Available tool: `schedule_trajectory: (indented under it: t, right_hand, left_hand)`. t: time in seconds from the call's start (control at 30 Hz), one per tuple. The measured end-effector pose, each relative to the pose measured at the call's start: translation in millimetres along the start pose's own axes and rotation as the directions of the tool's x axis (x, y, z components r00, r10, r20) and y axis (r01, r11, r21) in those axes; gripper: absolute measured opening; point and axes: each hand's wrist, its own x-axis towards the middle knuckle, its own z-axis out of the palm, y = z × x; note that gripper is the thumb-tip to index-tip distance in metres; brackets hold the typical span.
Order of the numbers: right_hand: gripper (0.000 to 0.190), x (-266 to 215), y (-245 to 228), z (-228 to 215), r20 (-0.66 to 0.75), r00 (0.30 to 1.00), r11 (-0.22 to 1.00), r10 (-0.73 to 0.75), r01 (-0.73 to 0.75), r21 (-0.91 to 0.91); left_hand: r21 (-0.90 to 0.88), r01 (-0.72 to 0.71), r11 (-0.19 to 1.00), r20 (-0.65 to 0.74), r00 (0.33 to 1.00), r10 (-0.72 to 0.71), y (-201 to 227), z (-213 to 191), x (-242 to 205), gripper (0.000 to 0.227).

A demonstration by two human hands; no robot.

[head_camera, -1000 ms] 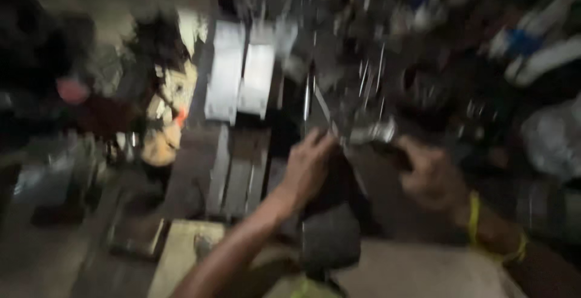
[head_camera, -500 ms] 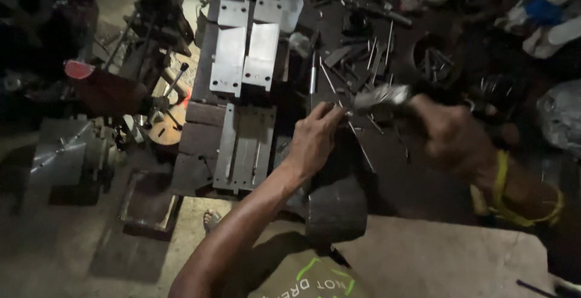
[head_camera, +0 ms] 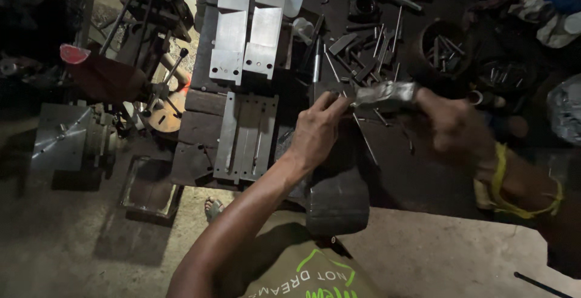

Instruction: The person secures a small metal piece in a bench vise and repeatedly strikes it with a hammer to shape it. They periodically remove the piece to inspect it before repositioning it in the vise for further hammering.

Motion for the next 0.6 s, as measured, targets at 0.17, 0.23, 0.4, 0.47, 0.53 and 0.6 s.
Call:
schedule_trajectory:
  t: [0.17,0.23,0.4,0.47,0.53,0.6]
  right_hand:
    - [0.031,8.7,2.7,4.5,0.018,0.999,0.998,-0.051,0.052,-0.026]
    - [0.027,11.6,0.7,5.5,0.052,0.998,1.000,0.029,-0.029,-0.001]
    - [0.022,14.8,-8.9,2.1,0.124,0.987,0.994,0.103,-0.099,-0.042]
    - [0.023,16.8,-10.4,-3.8,0.137,0.983,0.990,0.125,-0.114,-0.086]
    - [0.023,15.8,-12.9,-5.6,-0.041,0.999,0.998,-0.028,0.030,0.062]
    - [0.022,17.4,-13.9,-7.4,-0.030,0.999,0.995,-0.026,0.028,0.091]
  left_hand:
    - [0.044,-0.037,0.998,-0.045,0.998,0.039,9.4,-8.6,3.4,0.026]
    - [0.018,-0.019,1.000,-0.019,1.000,0.019,7.1,-7.8,4.0,0.031]
    - [-0.004,0.041,0.999,0.036,0.999,-0.041,1.6,-1.6,2.0,0.029]
    - [-0.013,0.061,0.998,0.061,0.996,-0.060,0.9,-0.9,4.1,0.036]
    - [0.008,-0.009,1.000,-0.008,1.000,0.009,2.0,-1.4,0.3,0.036]
    - [0.015,-0.015,1.000,-0.010,1.000,0.015,3.5,-2.9,0.4,0.034]
